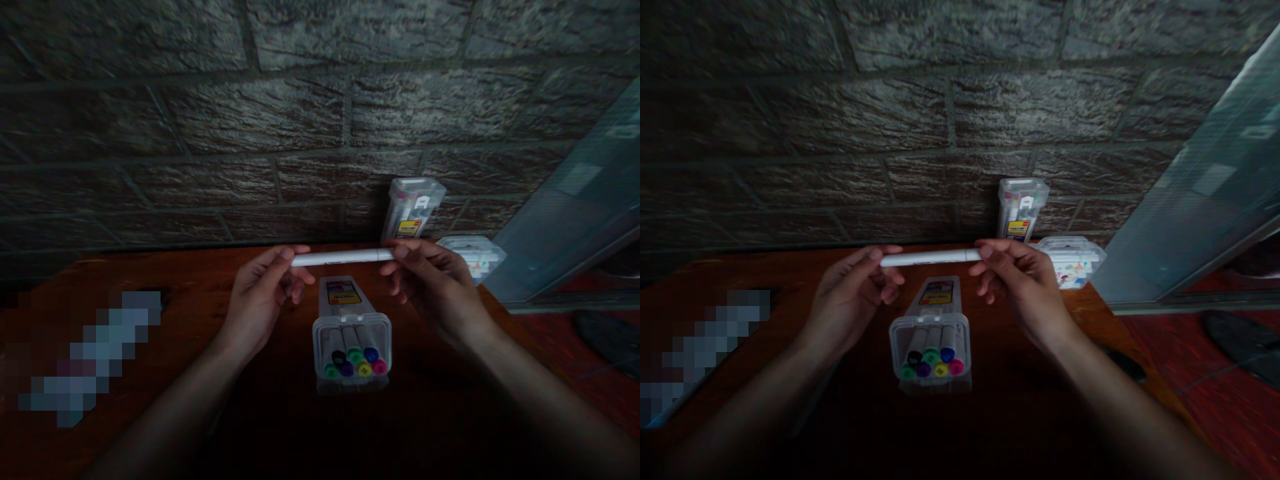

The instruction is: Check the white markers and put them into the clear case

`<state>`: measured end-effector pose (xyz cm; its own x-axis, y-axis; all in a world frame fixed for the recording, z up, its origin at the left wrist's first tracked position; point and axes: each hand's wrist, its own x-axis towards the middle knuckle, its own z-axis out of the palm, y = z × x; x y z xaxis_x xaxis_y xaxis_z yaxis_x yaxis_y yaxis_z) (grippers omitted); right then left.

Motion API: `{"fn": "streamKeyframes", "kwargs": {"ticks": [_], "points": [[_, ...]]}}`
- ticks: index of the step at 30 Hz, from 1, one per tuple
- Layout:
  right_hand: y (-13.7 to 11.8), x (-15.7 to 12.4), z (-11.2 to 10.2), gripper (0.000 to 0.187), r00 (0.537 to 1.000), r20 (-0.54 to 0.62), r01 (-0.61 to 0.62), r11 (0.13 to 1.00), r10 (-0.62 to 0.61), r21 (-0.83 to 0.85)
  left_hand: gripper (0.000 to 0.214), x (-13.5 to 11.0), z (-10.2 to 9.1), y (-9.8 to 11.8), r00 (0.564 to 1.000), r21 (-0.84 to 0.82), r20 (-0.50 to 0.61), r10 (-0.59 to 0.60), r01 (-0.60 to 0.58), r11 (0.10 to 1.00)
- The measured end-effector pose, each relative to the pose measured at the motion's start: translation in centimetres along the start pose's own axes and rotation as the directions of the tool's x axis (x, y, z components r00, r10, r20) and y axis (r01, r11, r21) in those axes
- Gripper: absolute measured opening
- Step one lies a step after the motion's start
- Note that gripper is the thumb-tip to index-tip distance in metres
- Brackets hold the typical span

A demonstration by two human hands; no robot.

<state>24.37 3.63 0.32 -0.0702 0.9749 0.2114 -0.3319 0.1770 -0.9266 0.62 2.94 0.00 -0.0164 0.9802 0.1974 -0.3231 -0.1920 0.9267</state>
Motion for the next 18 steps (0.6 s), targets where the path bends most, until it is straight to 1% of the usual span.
{"fn": "streamKeyframes", "kwargs": {"ticks": [6, 10, 13, 18], "points": [[0.17, 0.10, 0.03, 0.022, 1.000, -0.003, 0.030, 0.997, -0.030, -0.069, 0.018, -0.03, -0.04, -0.27, 0.998, 0.112, 0.021, 0.066, -0.068, 0.991], [0.35, 0.10, -0.04, 0.025, 0.998, 0.008, 0.057, 0.993, -0.056, -0.106, 0.017, -0.07, -0.19, -0.49, 0.996, 0.206, 0.027, 0.081, -0.085, 0.975], [0.53, 0.05, -0.03, 0.027, 0.997, 0.011, 0.071, 0.988, -0.070, -0.136, 0.018, -0.15, -0.28, -0.62, 0.994, 0.287, 0.030, 0.100, -0.105, 0.952], [0.51, -0.17, 0.33, 0.030, 0.995, 0.017, 0.102, 0.974, -0.101, -0.200, 0.014, -0.34, -0.12, -0.50, 0.980, 0.397, 0.075, 0.182, -0.197, 0.897]]}}
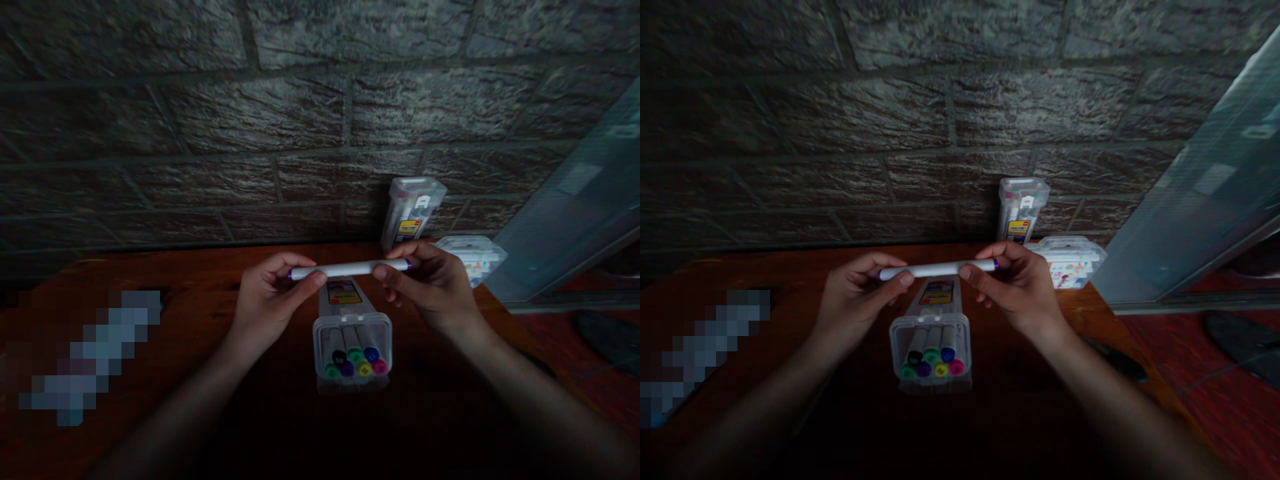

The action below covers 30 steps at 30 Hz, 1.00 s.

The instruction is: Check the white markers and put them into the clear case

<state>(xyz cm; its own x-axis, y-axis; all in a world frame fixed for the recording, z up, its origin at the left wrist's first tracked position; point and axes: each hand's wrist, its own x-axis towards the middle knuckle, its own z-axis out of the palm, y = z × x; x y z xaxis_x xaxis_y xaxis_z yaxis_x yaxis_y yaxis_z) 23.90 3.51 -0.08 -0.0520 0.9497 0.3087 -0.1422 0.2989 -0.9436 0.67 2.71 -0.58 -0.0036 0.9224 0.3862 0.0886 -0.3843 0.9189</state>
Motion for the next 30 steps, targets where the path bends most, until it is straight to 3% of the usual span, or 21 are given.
{"fn": "streamKeyframes", "kwargs": {"ticks": [9, 18, 30], "points": [[-0.37, -0.03, 0.37, 0.037, 1.000, -0.004, -0.013, 0.999, 0.013, -0.036, 0.014, 0.02, 0.02, 0.21, 0.999, 0.097, 0.007, 0.050, -0.050, 0.994], [0.32, 0.22, -0.26, 0.028, 0.999, 0.032, -0.036, 0.997, 0.034, 0.062, 0.018, 0.22, -0.13, -0.11, 0.999, -0.008, -0.005, -0.045, 0.045, 0.999], [0.20, 0.23, -0.53, 0.014, 0.998, 0.014, -0.069, 0.985, 0.068, 0.158, 0.020, 0.32, -0.24, -0.23, 0.996, -0.246, 0.003, -0.087, 0.085, 0.966]]}}
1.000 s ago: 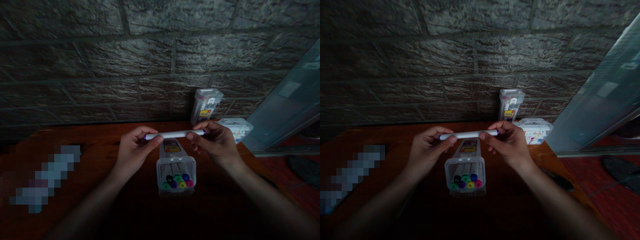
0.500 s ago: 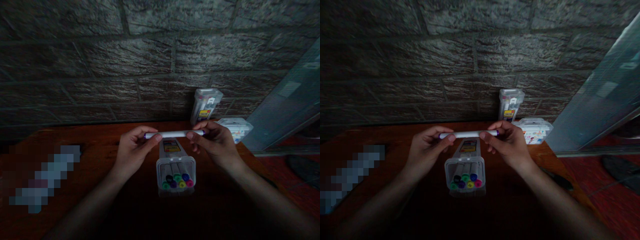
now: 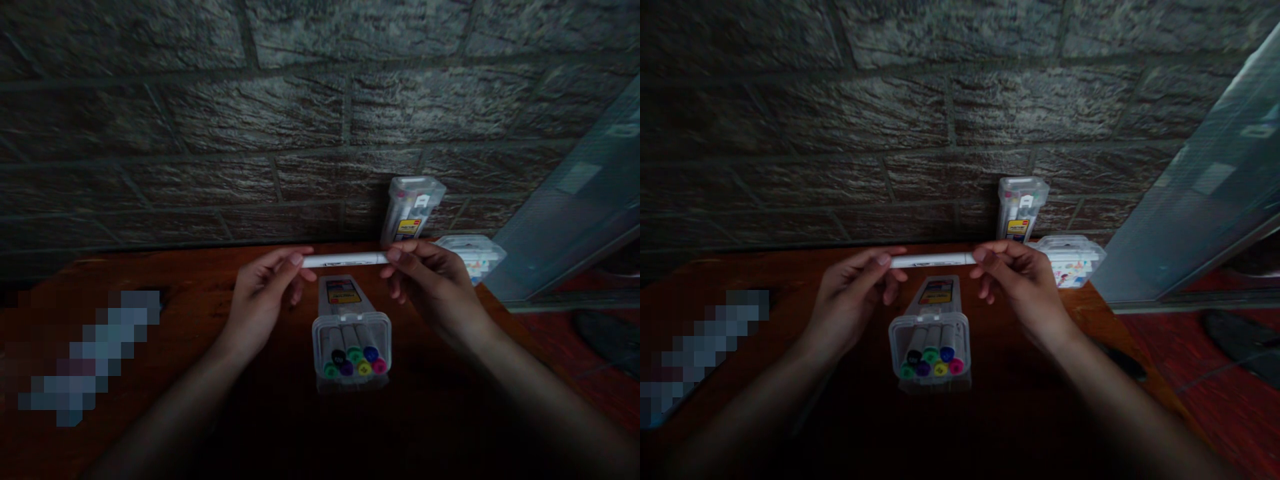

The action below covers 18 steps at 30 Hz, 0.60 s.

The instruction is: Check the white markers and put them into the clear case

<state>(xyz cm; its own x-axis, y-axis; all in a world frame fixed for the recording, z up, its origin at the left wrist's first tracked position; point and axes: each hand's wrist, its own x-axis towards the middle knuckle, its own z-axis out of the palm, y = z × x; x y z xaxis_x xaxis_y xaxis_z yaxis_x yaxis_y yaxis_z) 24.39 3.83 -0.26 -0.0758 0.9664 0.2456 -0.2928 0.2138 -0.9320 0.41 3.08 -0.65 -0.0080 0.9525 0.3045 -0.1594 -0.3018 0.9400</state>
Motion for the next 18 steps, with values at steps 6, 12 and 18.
{"fn": "streamKeyframes", "kwargs": {"ticks": [6, 12, 18], "points": [[-0.40, -0.05, 0.10, 0.019, 0.998, -0.025, -0.057, 0.995, 0.059, 0.087, 0.025, 0.06, 0.27, 0.52, 0.997, -0.142, -0.028, -0.074, 0.069, 0.987], [-0.76, 0.11, 0.12, 0.019, 0.996, 0.006, -0.088, 0.987, 0.088, 0.137, 0.027, 0.11, 0.14, 0.54, 0.993, -0.217, -0.012, -0.114, 0.108, 0.970], [-0.92, -0.03, 0.07, 0.018, 0.994, 0.028, -0.104, 0.981, 0.101, 0.163, 0.025, 0.07, 0.10, 0.65, 0.991, -0.256, 0.009, -0.134, 0.132, 0.958]]}}
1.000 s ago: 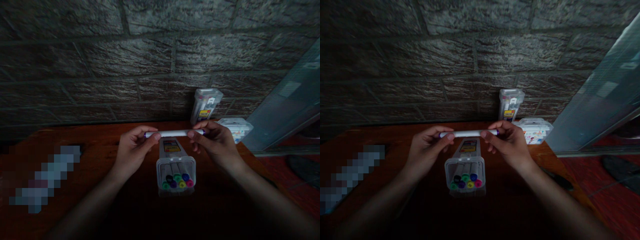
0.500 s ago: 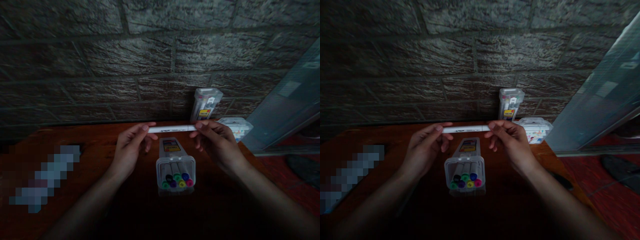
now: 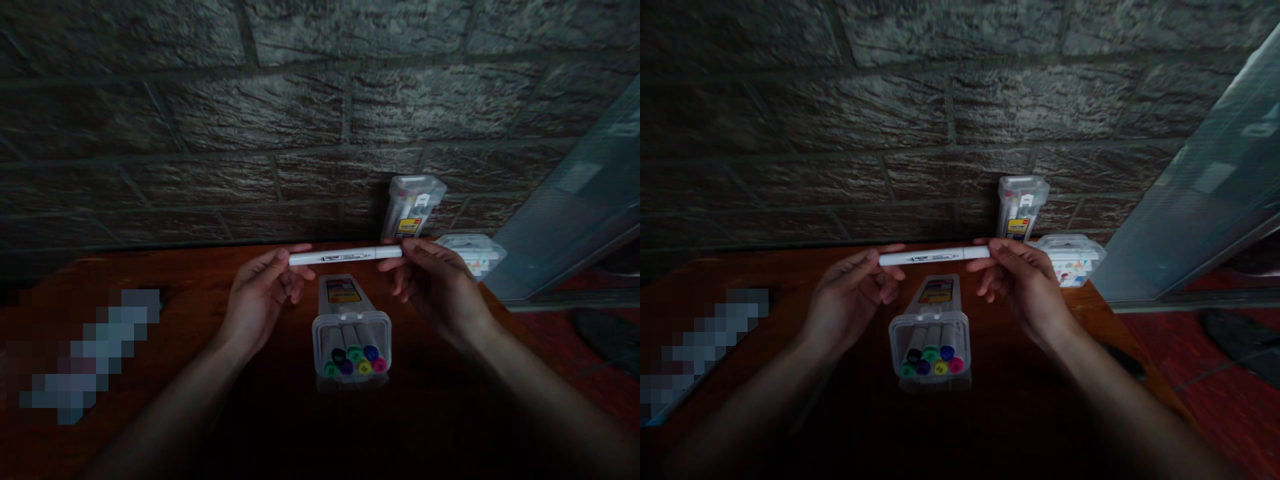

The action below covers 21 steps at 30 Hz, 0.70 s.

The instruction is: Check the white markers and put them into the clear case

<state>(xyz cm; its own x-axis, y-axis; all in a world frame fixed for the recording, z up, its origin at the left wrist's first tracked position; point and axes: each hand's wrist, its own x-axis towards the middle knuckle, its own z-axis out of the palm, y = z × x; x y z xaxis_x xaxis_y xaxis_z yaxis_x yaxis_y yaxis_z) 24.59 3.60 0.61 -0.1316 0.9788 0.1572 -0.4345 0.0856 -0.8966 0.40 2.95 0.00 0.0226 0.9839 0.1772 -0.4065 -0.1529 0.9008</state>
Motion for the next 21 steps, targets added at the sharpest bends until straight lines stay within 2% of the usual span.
{"fn": "streamKeyframes", "kwargs": {"ticks": [11, 21], "points": [[0.29, 0.05, 0.23, 0.024, 1.000, -0.013, 0.003, 1.000, -0.003, -0.018, 0.023, 0.02, 0.05, -0.11, 0.999, 0.040, -0.023, 0.027, -0.026, 0.999], [0.65, 0.05, 0.37, 0.023, 0.997, -0.031, 0.065, 0.987, -0.070, -0.149, 0.020, -0.04, 0.20, -0.51, 0.995, 0.224, -0.024, 0.101, -0.093, 0.970]]}}
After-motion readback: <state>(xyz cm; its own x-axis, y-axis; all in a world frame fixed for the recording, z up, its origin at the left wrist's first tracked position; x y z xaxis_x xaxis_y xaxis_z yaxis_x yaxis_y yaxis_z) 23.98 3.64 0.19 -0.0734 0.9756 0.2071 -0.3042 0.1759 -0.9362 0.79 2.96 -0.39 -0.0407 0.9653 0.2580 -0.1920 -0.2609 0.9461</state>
